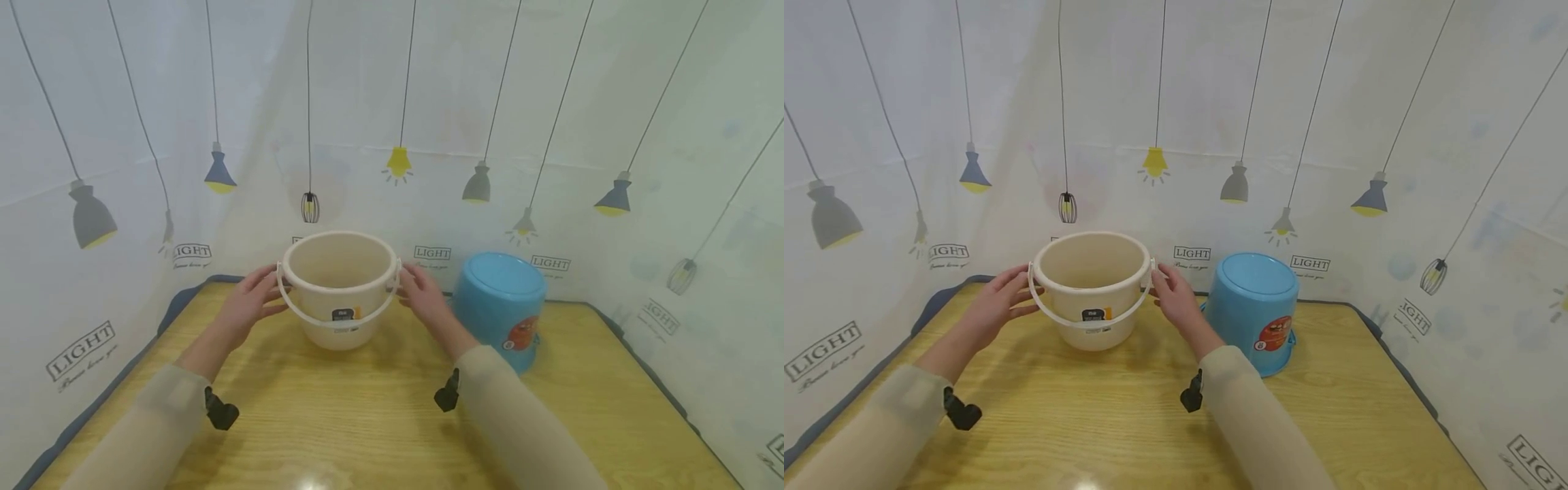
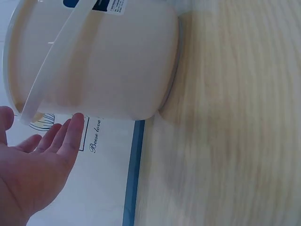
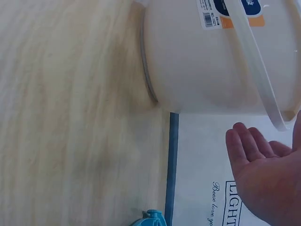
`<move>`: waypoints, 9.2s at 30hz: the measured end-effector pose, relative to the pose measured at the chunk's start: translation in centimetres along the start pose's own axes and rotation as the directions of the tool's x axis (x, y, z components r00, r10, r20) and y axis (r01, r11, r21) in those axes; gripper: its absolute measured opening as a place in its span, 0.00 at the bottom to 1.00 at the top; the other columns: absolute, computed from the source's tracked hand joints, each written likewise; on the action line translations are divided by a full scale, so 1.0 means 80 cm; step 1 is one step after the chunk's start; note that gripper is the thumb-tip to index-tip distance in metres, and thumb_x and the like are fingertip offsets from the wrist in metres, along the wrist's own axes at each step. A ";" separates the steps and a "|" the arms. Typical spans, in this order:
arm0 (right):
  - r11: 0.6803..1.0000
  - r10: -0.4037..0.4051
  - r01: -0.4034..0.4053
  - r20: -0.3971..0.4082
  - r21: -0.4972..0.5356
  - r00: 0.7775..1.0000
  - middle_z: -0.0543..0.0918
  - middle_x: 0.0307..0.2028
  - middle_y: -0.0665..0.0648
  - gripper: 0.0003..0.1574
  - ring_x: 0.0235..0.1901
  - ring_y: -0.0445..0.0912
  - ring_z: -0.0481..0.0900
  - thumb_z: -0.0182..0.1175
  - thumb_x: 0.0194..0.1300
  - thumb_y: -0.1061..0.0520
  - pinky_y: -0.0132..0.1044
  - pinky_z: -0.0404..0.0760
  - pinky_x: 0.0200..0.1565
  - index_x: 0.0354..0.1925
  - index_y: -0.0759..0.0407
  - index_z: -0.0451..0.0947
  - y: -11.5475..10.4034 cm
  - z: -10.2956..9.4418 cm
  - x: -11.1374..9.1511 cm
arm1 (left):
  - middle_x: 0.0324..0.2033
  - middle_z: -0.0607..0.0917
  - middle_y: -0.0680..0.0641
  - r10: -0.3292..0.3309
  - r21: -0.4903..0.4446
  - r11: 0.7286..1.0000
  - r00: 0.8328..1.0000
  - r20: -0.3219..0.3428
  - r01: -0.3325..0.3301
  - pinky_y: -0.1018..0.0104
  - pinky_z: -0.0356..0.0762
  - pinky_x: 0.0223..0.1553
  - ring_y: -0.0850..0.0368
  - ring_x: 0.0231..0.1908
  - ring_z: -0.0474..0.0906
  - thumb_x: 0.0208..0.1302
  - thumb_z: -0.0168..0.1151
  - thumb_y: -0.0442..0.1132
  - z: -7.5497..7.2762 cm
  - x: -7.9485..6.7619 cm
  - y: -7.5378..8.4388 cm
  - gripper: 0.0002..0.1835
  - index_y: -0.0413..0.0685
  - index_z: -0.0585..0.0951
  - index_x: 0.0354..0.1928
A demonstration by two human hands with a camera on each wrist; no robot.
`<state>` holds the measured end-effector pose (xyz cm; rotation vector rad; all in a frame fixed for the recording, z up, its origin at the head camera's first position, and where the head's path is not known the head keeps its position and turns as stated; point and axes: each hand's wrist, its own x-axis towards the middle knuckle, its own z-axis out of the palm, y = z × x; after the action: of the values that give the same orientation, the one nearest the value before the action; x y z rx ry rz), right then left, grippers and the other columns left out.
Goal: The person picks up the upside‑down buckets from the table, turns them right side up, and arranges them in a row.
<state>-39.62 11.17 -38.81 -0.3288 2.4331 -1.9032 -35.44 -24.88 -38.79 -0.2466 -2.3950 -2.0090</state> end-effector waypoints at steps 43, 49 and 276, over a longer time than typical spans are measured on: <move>0.947 -0.052 0.150 0.322 -0.285 0.945 0.80 0.72 0.69 0.31 0.72 0.63 0.80 0.53 0.89 0.46 0.53 0.85 0.71 0.77 0.63 0.71 0.031 -0.101 -0.198 | 0.73 0.82 0.42 0.105 0.169 0.948 0.766 0.634 -0.269 0.68 0.83 0.65 0.40 0.70 0.82 0.83 0.63 0.48 0.128 -0.102 0.027 0.27 0.50 0.75 0.78; 0.938 -0.027 0.128 0.300 -0.322 0.954 0.81 0.71 0.69 0.33 0.71 0.63 0.80 0.54 0.88 0.46 0.55 0.85 0.70 0.77 0.65 0.71 0.040 -0.130 -0.212 | 0.74 0.81 0.43 0.085 0.186 0.941 0.732 0.676 -0.281 0.61 0.84 0.66 0.44 0.72 0.81 0.80 0.66 0.52 0.178 -0.087 0.026 0.31 0.52 0.74 0.79; 0.981 -0.049 0.039 -0.049 -0.190 0.998 0.58 0.88 0.60 0.42 0.82 0.65 0.66 0.36 0.87 0.27 0.54 0.76 0.75 0.90 0.30 0.44 0.067 -0.292 -0.128 | 0.86 0.64 0.47 0.103 -0.033 0.995 0.966 0.238 -0.097 0.37 0.80 0.73 0.39 0.79 0.71 0.90 0.41 0.57 0.327 0.077 0.052 0.32 0.75 0.52 0.89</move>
<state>-34.02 36.60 -39.22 -0.3449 2.6709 -1.7202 -38.52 2.16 -38.77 -0.6322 -2.4366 -2.0669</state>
